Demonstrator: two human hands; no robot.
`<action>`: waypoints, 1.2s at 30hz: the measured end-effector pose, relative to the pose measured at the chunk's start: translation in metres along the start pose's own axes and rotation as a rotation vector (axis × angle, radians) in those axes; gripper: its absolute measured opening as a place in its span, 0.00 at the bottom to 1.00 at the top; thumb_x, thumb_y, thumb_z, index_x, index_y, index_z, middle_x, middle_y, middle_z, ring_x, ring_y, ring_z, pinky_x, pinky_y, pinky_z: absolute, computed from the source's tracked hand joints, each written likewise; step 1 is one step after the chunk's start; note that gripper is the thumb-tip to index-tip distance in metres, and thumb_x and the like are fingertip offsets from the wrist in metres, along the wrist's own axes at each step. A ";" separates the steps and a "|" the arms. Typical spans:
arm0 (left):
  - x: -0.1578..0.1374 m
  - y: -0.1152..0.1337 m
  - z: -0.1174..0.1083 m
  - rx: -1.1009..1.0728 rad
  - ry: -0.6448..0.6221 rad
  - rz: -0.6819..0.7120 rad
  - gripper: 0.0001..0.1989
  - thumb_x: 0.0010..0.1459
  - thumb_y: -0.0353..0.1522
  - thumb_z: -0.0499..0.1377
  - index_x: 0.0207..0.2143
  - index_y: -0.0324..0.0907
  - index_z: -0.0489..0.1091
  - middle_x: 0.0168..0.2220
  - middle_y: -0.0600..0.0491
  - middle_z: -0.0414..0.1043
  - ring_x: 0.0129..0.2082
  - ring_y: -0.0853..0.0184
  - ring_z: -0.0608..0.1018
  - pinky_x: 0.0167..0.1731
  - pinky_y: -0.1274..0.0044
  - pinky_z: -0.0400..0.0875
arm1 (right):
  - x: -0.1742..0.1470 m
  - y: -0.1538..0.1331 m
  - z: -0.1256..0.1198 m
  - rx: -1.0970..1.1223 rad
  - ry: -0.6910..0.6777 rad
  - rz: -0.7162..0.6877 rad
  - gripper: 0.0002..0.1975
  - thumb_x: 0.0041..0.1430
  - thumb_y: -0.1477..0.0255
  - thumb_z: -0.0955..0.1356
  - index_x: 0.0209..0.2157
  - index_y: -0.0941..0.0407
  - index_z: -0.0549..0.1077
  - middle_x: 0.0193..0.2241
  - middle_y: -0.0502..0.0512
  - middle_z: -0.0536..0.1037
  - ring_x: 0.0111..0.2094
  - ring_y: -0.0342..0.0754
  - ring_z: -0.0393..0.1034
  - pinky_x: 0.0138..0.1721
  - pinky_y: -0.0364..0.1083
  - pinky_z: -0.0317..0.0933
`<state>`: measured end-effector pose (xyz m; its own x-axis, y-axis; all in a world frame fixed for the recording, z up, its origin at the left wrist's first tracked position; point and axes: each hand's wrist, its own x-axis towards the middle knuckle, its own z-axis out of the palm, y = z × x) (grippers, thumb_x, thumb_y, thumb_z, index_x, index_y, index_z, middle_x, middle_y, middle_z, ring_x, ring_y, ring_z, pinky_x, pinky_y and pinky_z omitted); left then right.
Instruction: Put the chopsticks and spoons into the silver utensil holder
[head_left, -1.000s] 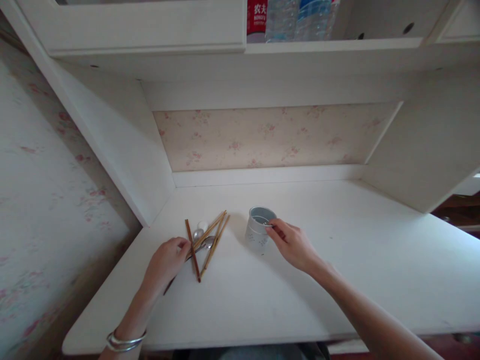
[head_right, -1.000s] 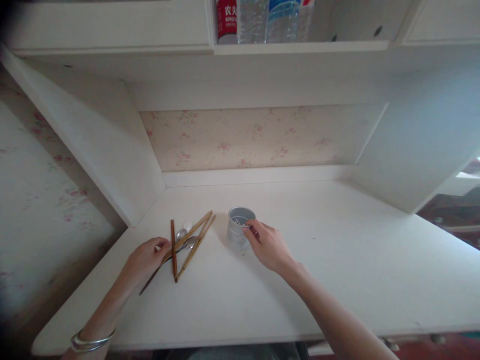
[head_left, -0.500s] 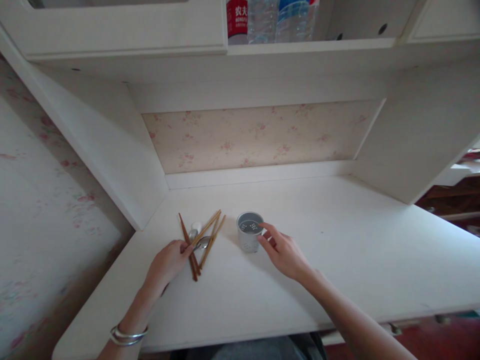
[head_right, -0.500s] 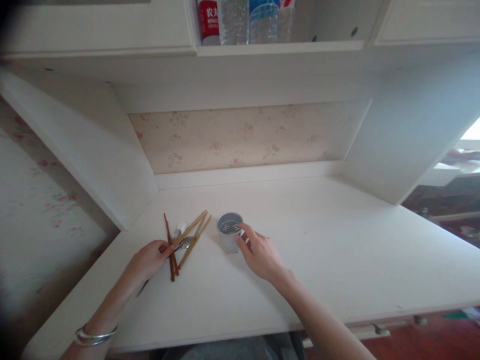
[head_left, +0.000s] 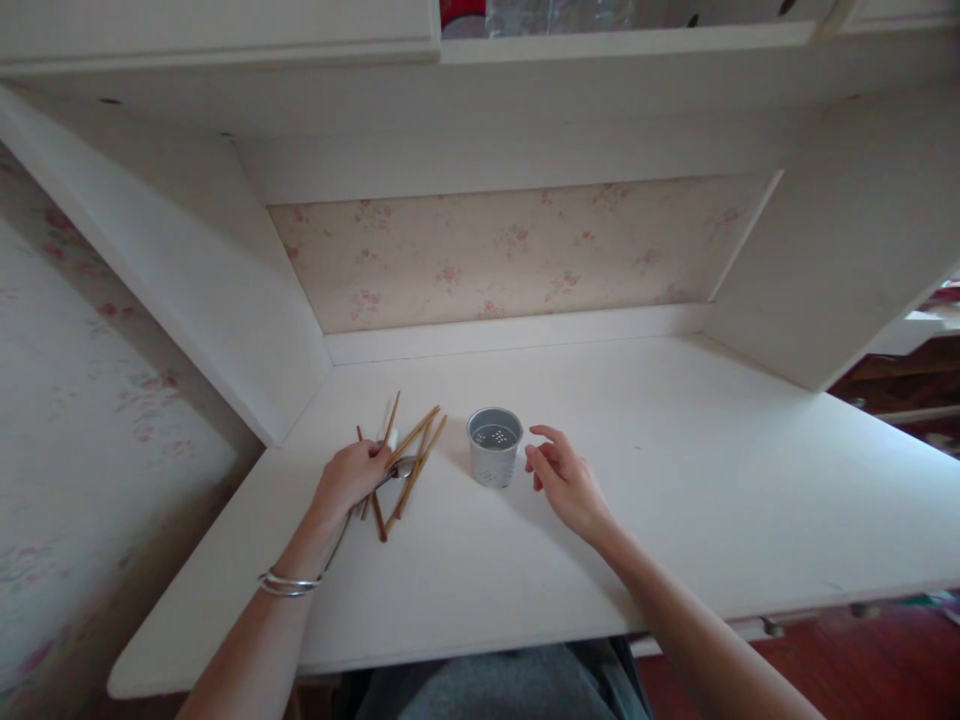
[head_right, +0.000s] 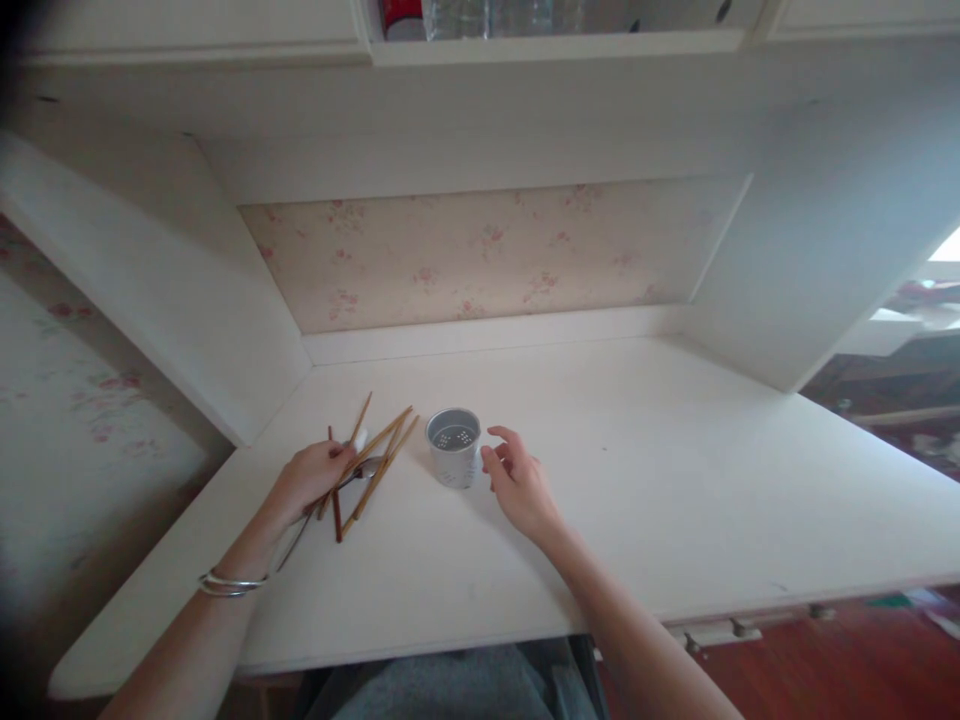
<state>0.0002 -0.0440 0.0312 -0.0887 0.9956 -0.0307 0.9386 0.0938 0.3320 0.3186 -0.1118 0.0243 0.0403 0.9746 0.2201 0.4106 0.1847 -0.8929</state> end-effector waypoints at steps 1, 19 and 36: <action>0.000 0.000 -0.001 -0.036 0.022 0.003 0.21 0.56 0.46 0.48 0.31 0.43 0.75 0.33 0.47 0.78 0.34 0.58 0.77 0.29 0.75 0.63 | 0.002 0.002 0.000 0.007 0.020 0.000 0.19 0.62 0.58 0.59 0.50 0.52 0.62 0.27 0.49 0.73 0.22 0.43 0.67 0.26 0.43 0.62; -0.002 0.148 -0.045 -0.993 0.127 0.409 0.14 0.55 0.38 0.57 0.42 0.42 0.64 0.31 0.51 0.77 0.32 0.67 0.78 0.32 0.77 0.67 | 0.025 0.010 0.026 0.230 -0.167 -0.130 0.39 0.46 0.62 0.74 0.58 0.51 0.58 0.54 0.60 0.68 0.55 0.54 0.63 0.53 0.56 0.59; 0.017 0.148 0.013 -0.438 0.089 0.657 0.18 0.60 0.42 0.50 0.35 0.43 0.75 0.39 0.50 0.77 0.41 0.65 0.76 0.44 0.77 0.67 | 0.030 0.024 0.020 0.394 -0.248 -0.091 0.35 0.46 0.66 0.75 0.55 0.53 0.62 0.53 0.60 0.70 0.51 0.54 0.67 0.52 0.55 0.60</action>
<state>0.1422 -0.0135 0.0682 0.3943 0.8414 0.3696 0.5930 -0.5402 0.5971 0.3117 -0.0753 0.0022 -0.2182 0.9442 0.2468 0.0239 0.2580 -0.9659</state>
